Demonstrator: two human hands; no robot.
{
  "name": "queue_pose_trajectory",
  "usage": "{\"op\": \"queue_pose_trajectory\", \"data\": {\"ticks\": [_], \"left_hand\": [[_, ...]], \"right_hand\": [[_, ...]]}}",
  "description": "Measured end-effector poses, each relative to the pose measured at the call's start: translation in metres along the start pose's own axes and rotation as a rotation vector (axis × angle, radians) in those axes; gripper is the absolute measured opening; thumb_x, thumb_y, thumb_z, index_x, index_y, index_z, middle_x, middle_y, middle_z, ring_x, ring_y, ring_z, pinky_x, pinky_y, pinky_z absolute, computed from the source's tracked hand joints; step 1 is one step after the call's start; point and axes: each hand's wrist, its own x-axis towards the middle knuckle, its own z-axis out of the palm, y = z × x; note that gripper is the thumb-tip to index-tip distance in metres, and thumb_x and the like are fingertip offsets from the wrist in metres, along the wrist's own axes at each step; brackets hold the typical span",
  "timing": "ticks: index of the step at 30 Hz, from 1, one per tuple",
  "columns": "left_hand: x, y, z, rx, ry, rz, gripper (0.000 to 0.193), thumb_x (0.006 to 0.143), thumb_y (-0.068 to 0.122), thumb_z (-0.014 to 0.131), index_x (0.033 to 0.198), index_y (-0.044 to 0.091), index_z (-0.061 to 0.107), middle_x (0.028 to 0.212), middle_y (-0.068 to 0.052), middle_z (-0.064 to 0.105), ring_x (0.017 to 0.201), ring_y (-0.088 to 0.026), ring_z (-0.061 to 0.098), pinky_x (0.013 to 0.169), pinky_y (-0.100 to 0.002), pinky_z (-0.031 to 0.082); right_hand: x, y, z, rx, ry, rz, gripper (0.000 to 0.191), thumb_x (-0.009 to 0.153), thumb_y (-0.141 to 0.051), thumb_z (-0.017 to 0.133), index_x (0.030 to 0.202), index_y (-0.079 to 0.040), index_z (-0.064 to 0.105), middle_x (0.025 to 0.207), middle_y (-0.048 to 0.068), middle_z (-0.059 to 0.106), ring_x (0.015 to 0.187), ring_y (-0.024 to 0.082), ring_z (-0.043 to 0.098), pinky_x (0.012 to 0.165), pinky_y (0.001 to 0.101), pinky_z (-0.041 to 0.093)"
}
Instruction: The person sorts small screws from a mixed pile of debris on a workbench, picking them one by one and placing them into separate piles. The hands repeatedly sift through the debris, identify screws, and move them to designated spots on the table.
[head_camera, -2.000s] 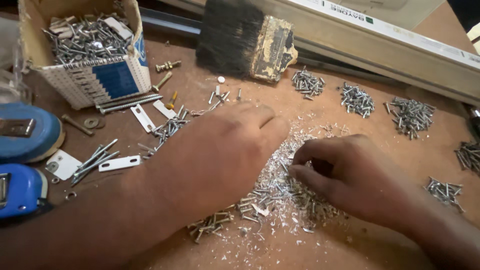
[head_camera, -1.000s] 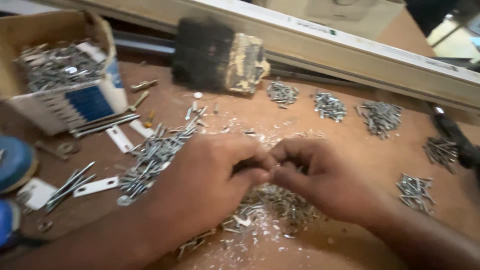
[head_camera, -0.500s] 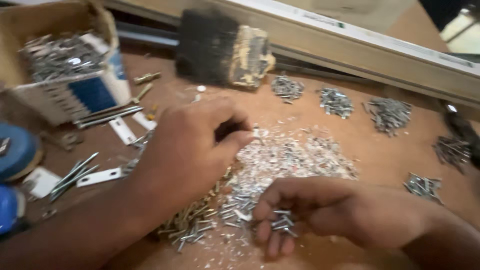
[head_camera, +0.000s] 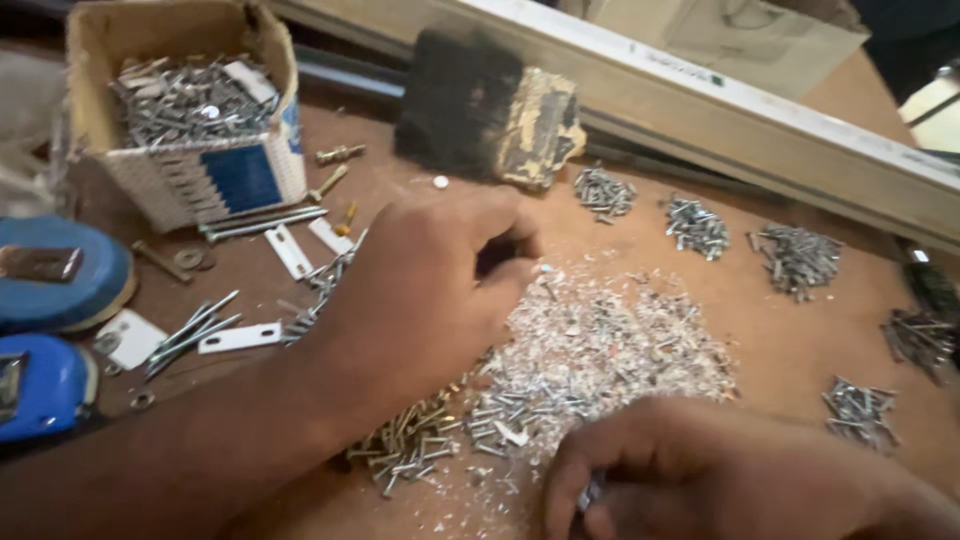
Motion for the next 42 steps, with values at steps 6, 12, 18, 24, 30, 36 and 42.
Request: {"op": "queue_pose_trajectory", "data": {"ticks": [6,12,18,24,30,36,42], "left_hand": [[0.0,-0.003,0.001,0.031,0.099,0.172,0.019,0.087,0.008,0.073,0.106,0.005,0.076,0.095,-0.011,0.077,0.081,-0.025,0.075,0.072,-0.038,0.056],[0.0,-0.006,0.003,0.06,0.081,0.138,0.013,0.087,0.008,0.074,0.099,0.005,0.078,0.093,-0.01,0.076,0.081,-0.027,0.073,0.072,-0.038,0.055],[0.004,-0.009,0.001,0.042,0.088,0.122,0.013,0.089,0.009,0.073,0.1,0.004,0.078,0.093,-0.01,0.076,0.08,-0.025,0.074,0.07,-0.037,0.057],[0.003,-0.013,0.001,0.057,0.097,0.192,0.013,0.091,0.008,0.07,0.101,0.004,0.077,0.097,-0.012,0.074,0.085,-0.029,0.073,0.075,-0.04,0.057],[-0.001,-0.012,0.0,0.077,0.054,0.187,0.019,0.09,0.003,0.063,0.103,0.005,0.076,0.101,-0.013,0.073,0.089,-0.032,0.072,0.08,-0.044,0.056],[-0.002,-0.013,0.0,0.095,0.041,0.183,0.022,0.09,0.002,0.06,0.104,0.005,0.076,0.097,-0.015,0.071,0.089,-0.036,0.07,0.079,-0.048,0.054],[0.0,-0.015,0.001,0.103,0.039,0.189,0.017,0.09,0.003,0.063,0.101,0.004,0.076,0.094,-0.014,0.073,0.086,-0.032,0.071,0.08,-0.044,0.055]], "right_hand": [[-0.031,0.006,0.015,-0.764,0.285,-0.366,0.014,0.099,-0.017,0.068,0.108,-0.011,0.076,0.108,0.002,0.08,0.1,0.015,0.076,0.085,0.0312,0.062],[-0.027,-0.008,-0.064,-1.048,0.333,0.126,0.019,0.09,-0.025,0.071,0.104,-0.019,0.082,0.102,-0.004,0.08,0.092,0.012,0.071,0.085,0.0282,0.061],[0.003,-0.053,-0.123,-1.245,1.093,0.224,0.023,0.095,-0.027,0.072,0.117,-0.022,0.077,0.107,0.001,0.08,0.091,0.019,0.076,0.09,0.0389,0.057],[0.045,-0.066,-0.158,-1.443,1.146,0.03,0.02,0.09,-0.02,0.072,0.109,-0.016,0.08,0.097,0.014,0.078,0.082,0.031,0.073,0.083,0.0425,0.056],[0.067,-0.07,-0.156,-1.505,1.053,-0.029,0.027,0.085,-0.011,0.069,0.107,-0.019,0.083,0.103,0.013,0.077,0.094,0.032,0.073,0.087,0.0447,0.056],[0.069,-0.071,-0.154,-1.545,0.994,-0.025,0.03,0.083,-0.012,0.071,0.111,-0.021,0.081,0.106,0.01,0.078,0.094,0.032,0.073,0.09,0.0436,0.055],[0.064,-0.078,-0.142,-1.432,1.102,0.013,0.027,0.091,-0.014,0.069,0.112,-0.024,0.081,0.106,0.005,0.079,0.088,0.024,0.075,0.087,0.0426,0.056]]}}
